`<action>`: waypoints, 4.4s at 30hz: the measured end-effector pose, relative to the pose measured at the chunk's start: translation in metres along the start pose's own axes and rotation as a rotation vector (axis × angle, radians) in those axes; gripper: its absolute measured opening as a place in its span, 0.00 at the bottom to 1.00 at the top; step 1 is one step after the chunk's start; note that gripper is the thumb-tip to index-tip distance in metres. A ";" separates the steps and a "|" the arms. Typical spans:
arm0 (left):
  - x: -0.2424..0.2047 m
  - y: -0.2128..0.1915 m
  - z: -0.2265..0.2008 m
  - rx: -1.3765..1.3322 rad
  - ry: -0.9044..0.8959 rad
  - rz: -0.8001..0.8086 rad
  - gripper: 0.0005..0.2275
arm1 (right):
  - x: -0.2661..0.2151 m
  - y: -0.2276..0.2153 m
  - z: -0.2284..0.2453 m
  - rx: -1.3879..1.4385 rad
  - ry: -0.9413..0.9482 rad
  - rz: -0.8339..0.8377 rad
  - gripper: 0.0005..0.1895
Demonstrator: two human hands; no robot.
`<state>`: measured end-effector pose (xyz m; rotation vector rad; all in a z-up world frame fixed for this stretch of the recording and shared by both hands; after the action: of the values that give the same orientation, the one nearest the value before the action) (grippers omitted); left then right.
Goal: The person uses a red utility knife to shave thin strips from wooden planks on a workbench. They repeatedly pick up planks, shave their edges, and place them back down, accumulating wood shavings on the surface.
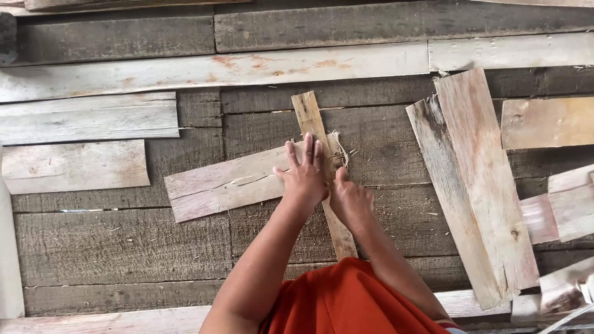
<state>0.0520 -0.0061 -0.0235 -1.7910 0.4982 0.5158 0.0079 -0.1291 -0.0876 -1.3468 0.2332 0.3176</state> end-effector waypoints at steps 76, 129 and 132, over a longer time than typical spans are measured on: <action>0.013 0.021 0.010 0.107 -0.008 -0.053 0.43 | 0.096 -0.071 0.011 0.456 0.144 -0.005 0.11; 0.020 0.033 0.010 0.104 -0.014 0.041 0.44 | -0.008 -0.030 -0.088 0.044 0.302 0.025 0.34; 0.022 0.034 0.012 0.090 -0.018 0.036 0.43 | -0.012 0.009 -0.104 0.019 0.269 0.045 0.25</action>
<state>0.0496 -0.0052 -0.0652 -1.6926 0.5340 0.5265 -0.0043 -0.2302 -0.1133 -1.3657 0.4901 0.1702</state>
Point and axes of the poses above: each hand's wrist, its own x-axis towards the middle knuckle, its own y-axis out of the palm, z = x × y, the point moved 7 cm from there along x, towards the middle knuckle, and after that the axes turned 4 degrees about -z, right-handed, at the moved point
